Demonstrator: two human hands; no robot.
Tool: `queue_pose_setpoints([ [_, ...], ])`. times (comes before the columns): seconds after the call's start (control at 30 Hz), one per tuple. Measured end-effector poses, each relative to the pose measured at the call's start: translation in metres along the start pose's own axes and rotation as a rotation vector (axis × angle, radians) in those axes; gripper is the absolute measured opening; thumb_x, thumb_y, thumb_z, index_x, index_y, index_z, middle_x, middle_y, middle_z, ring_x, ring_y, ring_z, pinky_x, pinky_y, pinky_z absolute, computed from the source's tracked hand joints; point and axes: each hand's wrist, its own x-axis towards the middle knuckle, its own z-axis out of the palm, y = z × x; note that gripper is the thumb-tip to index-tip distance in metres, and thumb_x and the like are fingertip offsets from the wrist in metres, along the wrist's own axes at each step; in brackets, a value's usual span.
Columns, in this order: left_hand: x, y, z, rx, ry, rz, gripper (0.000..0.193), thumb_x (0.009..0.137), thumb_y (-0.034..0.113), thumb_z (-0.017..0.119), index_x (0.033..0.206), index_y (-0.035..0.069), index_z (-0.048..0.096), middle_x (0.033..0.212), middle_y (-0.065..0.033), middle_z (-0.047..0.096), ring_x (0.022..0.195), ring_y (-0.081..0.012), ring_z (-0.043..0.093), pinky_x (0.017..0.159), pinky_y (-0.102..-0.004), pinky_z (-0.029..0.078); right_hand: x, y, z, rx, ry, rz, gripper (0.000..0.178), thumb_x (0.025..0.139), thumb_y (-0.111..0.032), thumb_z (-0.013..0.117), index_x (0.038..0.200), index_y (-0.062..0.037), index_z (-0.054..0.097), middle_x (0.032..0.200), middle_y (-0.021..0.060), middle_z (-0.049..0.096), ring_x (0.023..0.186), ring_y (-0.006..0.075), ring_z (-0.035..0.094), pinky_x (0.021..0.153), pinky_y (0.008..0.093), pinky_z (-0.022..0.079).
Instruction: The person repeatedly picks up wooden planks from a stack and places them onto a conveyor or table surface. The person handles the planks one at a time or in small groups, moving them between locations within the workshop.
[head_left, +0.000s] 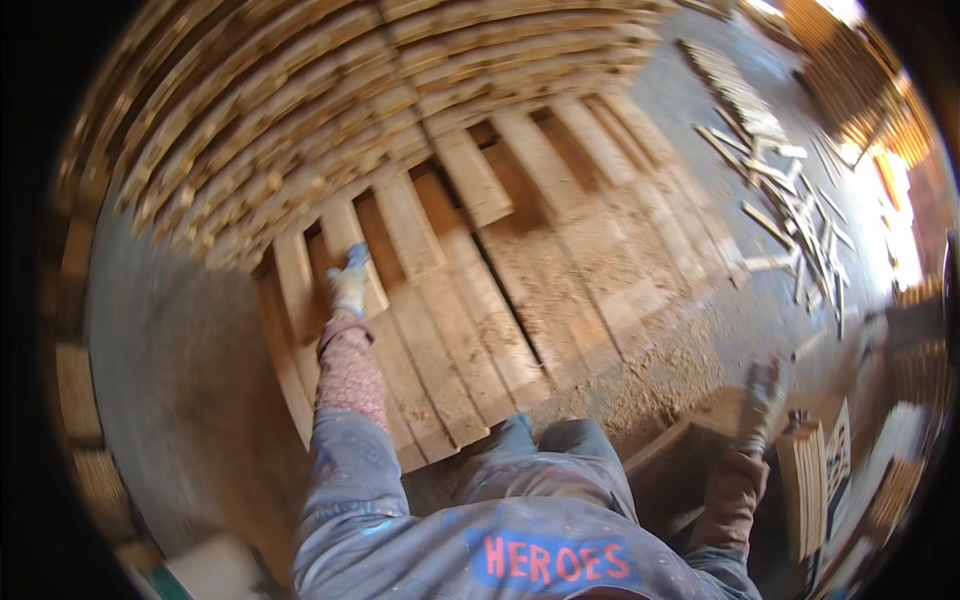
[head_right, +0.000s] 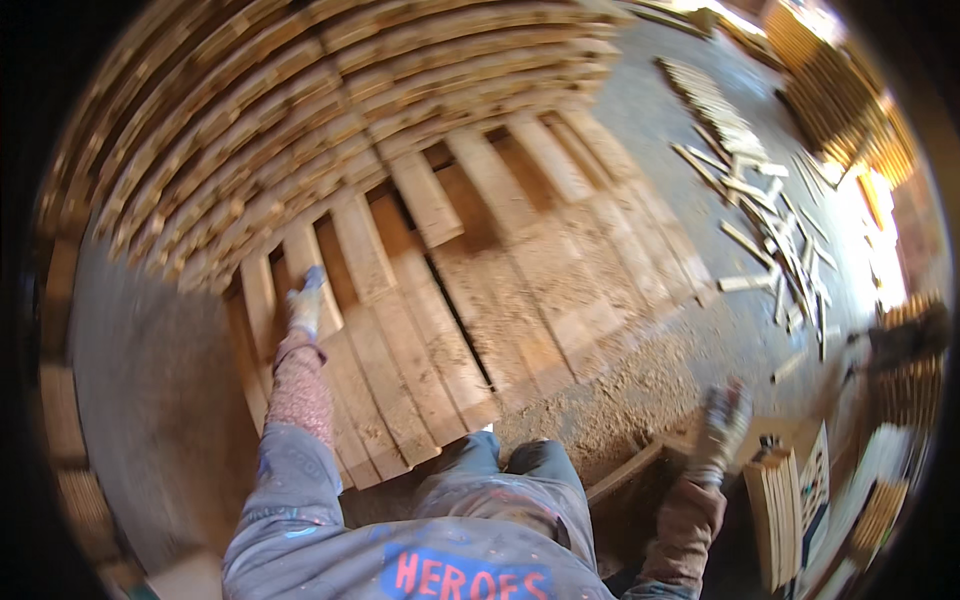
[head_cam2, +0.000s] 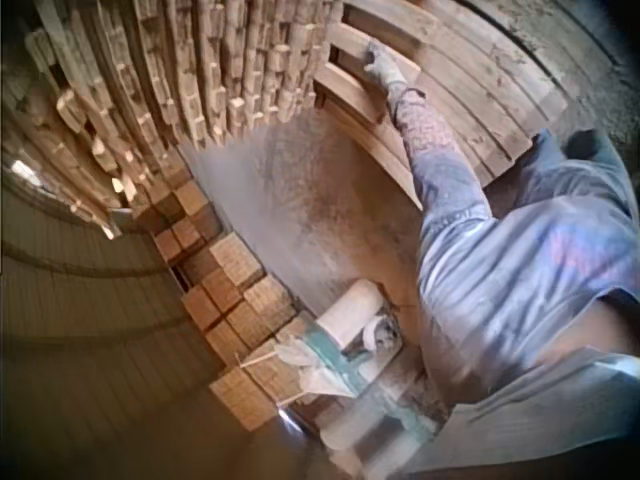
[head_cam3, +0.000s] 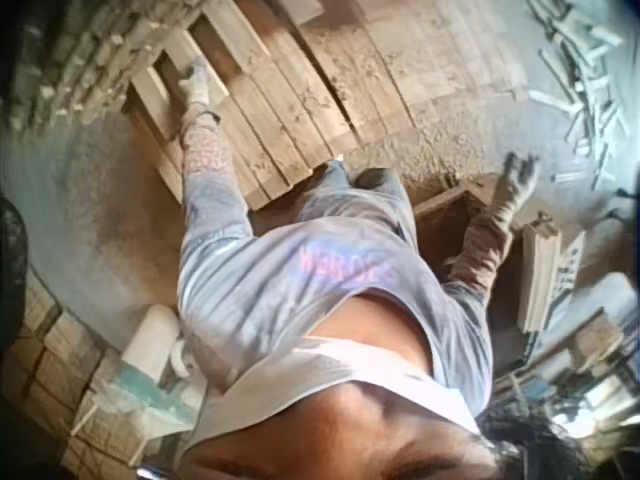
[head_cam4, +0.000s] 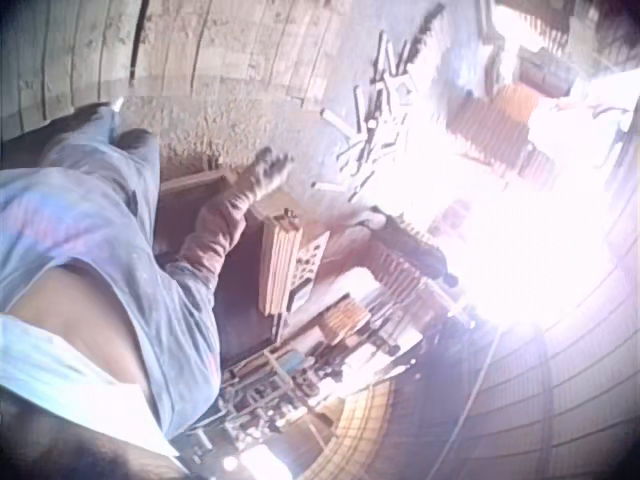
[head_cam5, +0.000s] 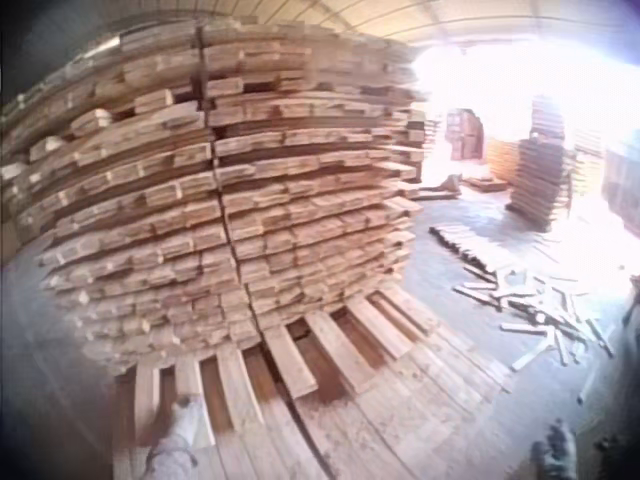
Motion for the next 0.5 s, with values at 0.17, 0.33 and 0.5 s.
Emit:
queue_pose_setpoints([
  [0.17,-0.011,-0.006,0.013,0.097,0.146,-0.025,0.090,0.084,0.069,0.068,0.127,-0.010,0.059,0.121,-0.0334,0.067,0.117,-0.0465,0.064,0.099,-0.0483,0.050,-0.084,-0.054,0.275,-0.386,-1.142,-0.379,0.063,0.091,-0.025,0.077,0.145,-0.0049,0.052,0.142,0.0213,0.056,0.128,0.0367,0.058,0.103,0.0428,0.050],
  [0.33,-0.098,-0.069,0.003,0.171,-0.033,-0.016,0.046,0.098,0.039,0.065,0.112,-0.005,0.061,0.097,-0.0217,0.068,0.088,-0.0301,0.066,0.074,-0.0423,0.054,-0.130,-0.082,0.452,-0.519,-1.333,-0.573,0.095,0.090,-0.052,0.073,0.159,-0.0063,0.027,0.149,0.0292,0.045,0.131,0.0459,0.053,0.107,0.0504,0.047],
  [0.5,-0.294,-0.048,-0.059,0.131,0.007,-0.211,0.022,0.101,0.024,0.062,0.101,0.002,0.062,0.081,-0.0061,0.064,0.070,-0.0138,0.062,0.060,-0.0316,0.053,-0.177,-0.098,0.572,-0.803,-1.319,-0.296,0.120,0.080,-0.066,0.076,0.166,-0.0197,0.006,0.160,0.0289,0.029,0.144,0.0449,0.040,0.114,0.0507,0.043],
])
